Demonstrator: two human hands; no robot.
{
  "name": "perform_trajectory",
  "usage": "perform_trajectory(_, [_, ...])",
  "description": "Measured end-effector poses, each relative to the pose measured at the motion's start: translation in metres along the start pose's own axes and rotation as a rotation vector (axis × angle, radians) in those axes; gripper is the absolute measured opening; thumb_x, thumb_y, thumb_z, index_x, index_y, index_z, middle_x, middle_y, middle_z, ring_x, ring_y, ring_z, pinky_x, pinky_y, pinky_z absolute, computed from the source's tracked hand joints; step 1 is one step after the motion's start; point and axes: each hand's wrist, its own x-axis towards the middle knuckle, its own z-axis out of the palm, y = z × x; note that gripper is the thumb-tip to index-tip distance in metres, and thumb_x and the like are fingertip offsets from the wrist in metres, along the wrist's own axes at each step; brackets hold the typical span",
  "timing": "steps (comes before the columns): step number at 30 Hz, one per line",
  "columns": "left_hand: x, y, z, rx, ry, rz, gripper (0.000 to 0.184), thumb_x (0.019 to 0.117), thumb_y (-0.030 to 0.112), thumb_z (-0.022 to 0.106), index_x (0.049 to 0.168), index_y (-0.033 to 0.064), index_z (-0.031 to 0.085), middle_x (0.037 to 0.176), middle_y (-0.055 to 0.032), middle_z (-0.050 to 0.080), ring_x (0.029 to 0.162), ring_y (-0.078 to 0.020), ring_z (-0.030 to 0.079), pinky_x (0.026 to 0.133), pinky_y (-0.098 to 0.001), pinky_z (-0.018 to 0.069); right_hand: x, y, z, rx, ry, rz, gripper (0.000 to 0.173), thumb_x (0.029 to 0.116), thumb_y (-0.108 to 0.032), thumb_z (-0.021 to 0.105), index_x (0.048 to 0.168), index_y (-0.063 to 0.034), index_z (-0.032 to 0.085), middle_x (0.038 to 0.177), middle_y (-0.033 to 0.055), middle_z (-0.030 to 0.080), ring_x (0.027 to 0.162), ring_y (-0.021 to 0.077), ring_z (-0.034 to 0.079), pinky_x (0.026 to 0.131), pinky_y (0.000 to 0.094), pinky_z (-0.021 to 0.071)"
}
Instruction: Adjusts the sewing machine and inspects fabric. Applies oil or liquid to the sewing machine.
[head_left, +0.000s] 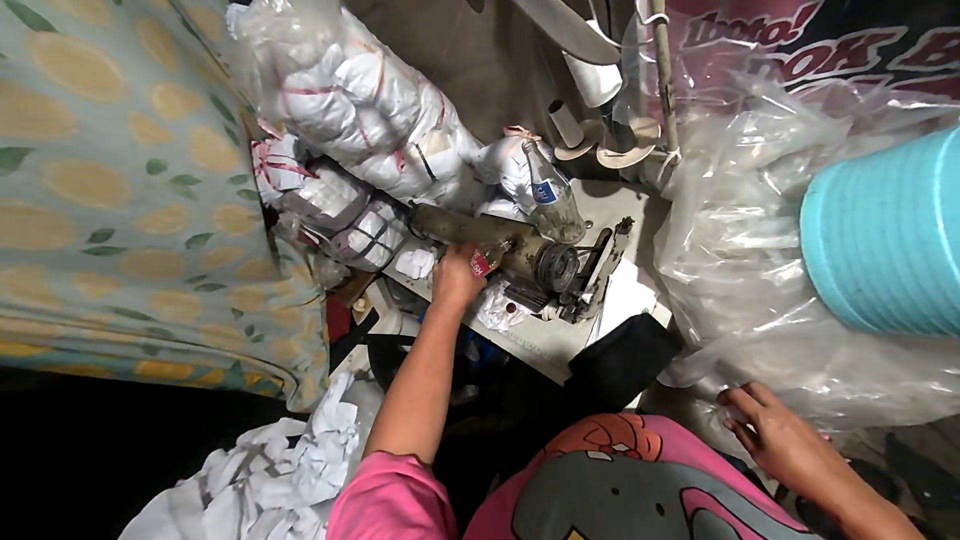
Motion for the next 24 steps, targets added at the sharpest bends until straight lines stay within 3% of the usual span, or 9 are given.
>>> perform_trajectory(24, [-0.0016, 0.003, -0.0008, 0.003, -0.001, -0.018, 0.074, 0.0745, 0.014, 0.087, 0.143, 0.0174, 0.059, 0.138, -0.0239, 0.057, 0.111, -0.0468, 0.064, 0.089, -0.0678, 0.0524, -0.0005, -0.0014, -0.0029, -0.009, -0.022, 0.02, 0.028, 0.0892, -0.005, 0.075, 0.116, -0.0002, 0.069, 0.115, 0.0278, 0.062, 0.098, 0.0447, 0.067, 0.083, 0.0594, 0.0571])
